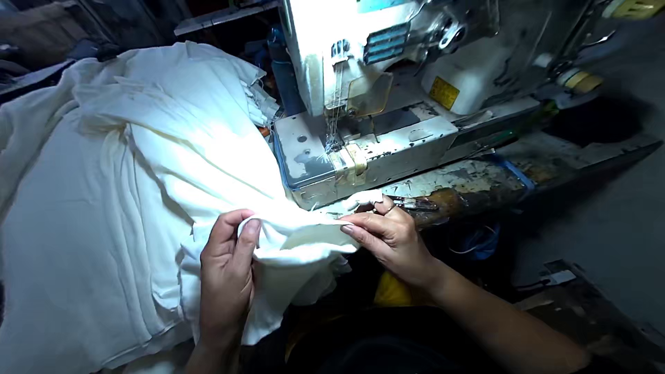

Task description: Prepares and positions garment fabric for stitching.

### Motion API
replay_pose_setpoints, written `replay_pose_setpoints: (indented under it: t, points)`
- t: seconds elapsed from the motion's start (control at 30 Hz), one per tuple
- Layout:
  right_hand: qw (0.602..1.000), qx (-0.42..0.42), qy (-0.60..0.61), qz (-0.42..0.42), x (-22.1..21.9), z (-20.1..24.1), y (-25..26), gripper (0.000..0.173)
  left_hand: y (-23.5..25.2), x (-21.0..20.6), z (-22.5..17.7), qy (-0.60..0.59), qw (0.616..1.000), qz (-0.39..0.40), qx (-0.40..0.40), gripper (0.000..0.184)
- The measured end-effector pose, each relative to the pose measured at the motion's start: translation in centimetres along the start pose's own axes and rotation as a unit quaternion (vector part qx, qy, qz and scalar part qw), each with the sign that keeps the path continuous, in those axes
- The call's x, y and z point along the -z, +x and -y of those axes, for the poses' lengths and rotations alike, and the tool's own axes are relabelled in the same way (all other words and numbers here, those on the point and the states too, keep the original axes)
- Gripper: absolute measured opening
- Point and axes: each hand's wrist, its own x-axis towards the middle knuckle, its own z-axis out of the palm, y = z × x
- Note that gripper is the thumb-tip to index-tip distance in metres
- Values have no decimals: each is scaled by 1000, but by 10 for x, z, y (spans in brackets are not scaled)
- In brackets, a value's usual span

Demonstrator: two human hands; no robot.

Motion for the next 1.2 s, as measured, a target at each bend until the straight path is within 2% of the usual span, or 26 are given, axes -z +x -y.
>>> replay_pose_setpoints:
  t: [0.07,0.1,0.13,0.2,0.23,0.27,0.37,0.4,0.47,0.53,0.6,0.67,0.7,0.73,0.8,1.0,1.07,1.13,1.2]
  points:
    - [997,-27,64,18,9,1,9,24,32,-13,-21,73,995,37,-61,13]
    - [986,-80,141,46,14,2,14,22,51,-20,-26,142,982,58,-109,11]
    - [956,-155,238,77,19,2,19,21,72,-26,-27,216,962,86,-144,12]
    - [865,-279,404,107,23,-7,27,30,107,-45,-10,353,913,152,-139,11]
    - [832,-313,444,109,22,-14,30,33,122,-58,5,384,896,189,-115,12]
    - [816,-330,463,105,20,-21,32,35,137,-71,21,403,884,216,-95,13]
    - [823,-344,445,78,10,-35,44,36,178,-100,59,428,870,228,-87,31]
    - [829,-344,434,77,6,-36,49,36,188,-101,83,424,869,220,-129,39]
    - [841,-326,424,86,0,-37,56,35,209,-94,147,412,859,192,-238,41]
    - [843,-313,429,86,-3,-38,57,35,216,-87,166,416,852,201,-247,40]
    - [837,-313,442,77,-3,-40,54,37,215,-87,166,423,848,189,-256,38]
    - [830,-323,450,69,1,-40,53,39,205,-94,147,426,854,162,-251,37]
    - [823,-330,457,64,4,-39,53,40,197,-99,122,428,860,161,-228,37]
    - [818,-335,464,60,6,-38,53,40,188,-105,84,432,867,194,-157,40]
    - [815,-337,468,54,11,-34,53,41,181,-113,58,419,883,188,-93,43]
    - [829,-369,418,51,6,-36,61,44,192,-114,65,422,890,174,-14,53]
    - [826,-374,418,53,4,-35,65,44,196,-115,65,426,888,175,-11,52]
    - [830,-384,396,84,6,-35,67,43,198,-115,66,432,883,185,-18,49]
    - [847,-386,334,150,13,-37,69,44,200,-116,64,458,868,192,-1,46]
